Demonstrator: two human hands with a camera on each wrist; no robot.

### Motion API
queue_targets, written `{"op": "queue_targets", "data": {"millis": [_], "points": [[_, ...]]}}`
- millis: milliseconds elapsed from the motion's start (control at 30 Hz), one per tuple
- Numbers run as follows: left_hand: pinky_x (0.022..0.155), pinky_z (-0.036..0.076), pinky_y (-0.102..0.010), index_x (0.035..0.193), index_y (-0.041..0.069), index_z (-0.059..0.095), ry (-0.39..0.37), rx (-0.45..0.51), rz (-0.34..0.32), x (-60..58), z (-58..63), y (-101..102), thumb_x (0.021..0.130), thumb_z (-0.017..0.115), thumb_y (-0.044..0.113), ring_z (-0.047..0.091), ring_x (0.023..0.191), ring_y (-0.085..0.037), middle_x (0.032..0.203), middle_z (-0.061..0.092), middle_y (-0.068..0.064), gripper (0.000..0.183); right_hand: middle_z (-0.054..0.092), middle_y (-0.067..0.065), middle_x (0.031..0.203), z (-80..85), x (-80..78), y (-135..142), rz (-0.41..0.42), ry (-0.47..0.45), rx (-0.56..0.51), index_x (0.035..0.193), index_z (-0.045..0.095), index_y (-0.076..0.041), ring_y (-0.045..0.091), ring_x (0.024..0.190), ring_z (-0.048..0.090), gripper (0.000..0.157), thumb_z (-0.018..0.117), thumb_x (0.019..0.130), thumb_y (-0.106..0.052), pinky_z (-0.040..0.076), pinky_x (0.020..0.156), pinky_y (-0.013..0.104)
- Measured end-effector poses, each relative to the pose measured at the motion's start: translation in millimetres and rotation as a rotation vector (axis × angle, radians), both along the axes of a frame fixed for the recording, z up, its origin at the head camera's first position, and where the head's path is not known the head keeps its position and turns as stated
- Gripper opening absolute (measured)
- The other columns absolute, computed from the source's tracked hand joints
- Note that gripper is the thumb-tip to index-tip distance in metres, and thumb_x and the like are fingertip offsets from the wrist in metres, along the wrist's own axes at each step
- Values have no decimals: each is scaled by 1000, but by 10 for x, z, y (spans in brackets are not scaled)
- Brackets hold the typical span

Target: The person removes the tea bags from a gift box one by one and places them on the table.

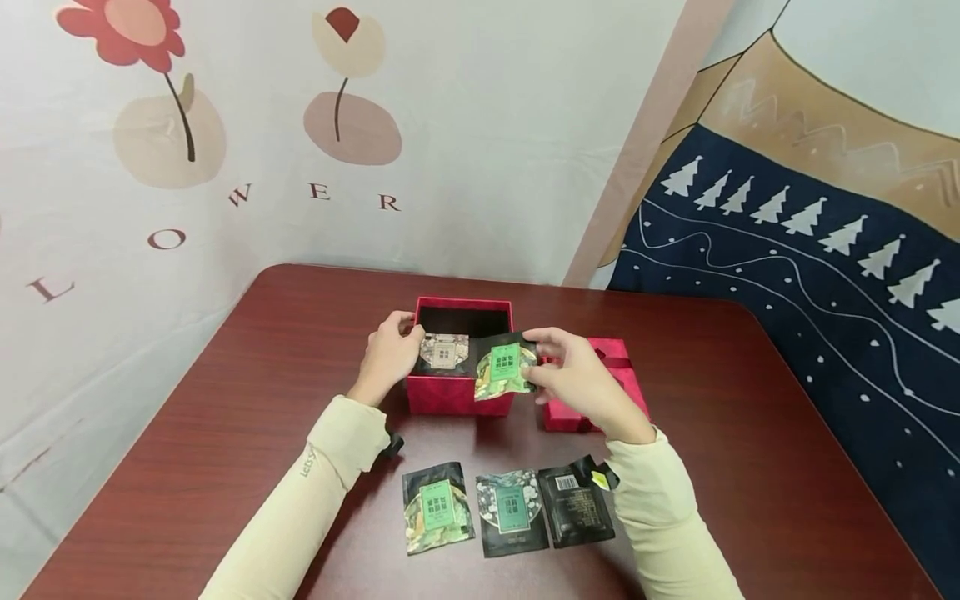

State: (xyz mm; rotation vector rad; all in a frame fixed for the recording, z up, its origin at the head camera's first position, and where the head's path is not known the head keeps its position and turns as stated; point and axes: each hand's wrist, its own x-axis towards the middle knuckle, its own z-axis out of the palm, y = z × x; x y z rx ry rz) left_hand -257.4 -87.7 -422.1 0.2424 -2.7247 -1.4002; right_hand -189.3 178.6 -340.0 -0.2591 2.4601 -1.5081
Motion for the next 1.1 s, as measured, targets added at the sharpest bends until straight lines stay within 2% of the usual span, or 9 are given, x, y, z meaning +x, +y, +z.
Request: {"op": "queue_targets", "data": {"millis": [167, 433, 600, 933, 1100], "points": [[90, 44, -54, 137, 22, 53, -9, 3, -1, -4, -7, -3, 97, 50, 36, 58, 114, -32, 127, 63, 0, 42, 54, 25, 135, -75, 122, 203, 0, -53, -43, 145, 43, -2, 34, 77, 66, 62, 70, 90, -9, 58, 66, 33], [91, 44, -55, 138, 22, 52, -21, 5, -4, 3, 4, -17, 97, 49, 36, 58, 115, -32, 128, 63, -1, 43, 55, 28, 130, -242, 332, 482, -13, -58, -84, 145, 40, 4, 20, 76, 65, 63, 69, 89, -5, 57, 62, 33], [91, 44, -54, 138, 23, 52, -22, 11, -5, 10, 33, -5, 97, 49, 37, 58, 116, -31, 128, 63, 0, 43, 54, 29, 129, -293, 478, 628, -40, -57, -84, 146, 37, 6, 18, 75, 65, 65, 69, 89, -4, 57, 62, 34], [92, 44, -54, 139, 21, 52, -29, 11, -2, 14, 65, -3, 98, 49, 37, 58, 117, -31, 128, 63, -2, 44, 57, 25, 123, -435, 682, 878, -92, -69, -93, 143, 38, 8, 17, 76, 65, 61, 66, 90, -3, 56, 59, 35], [93, 44, -54, 138, 21, 53, -27, 11, -3, 8, 57, 3, 98, 49, 36, 58, 118, -30, 128, 63, -2, 44, 62, 17, 118, -524, 767, 1036, -137, -90, -73, 143, 39, 7, 18, 75, 65, 61, 67, 90, -3, 55, 58, 36]]}}
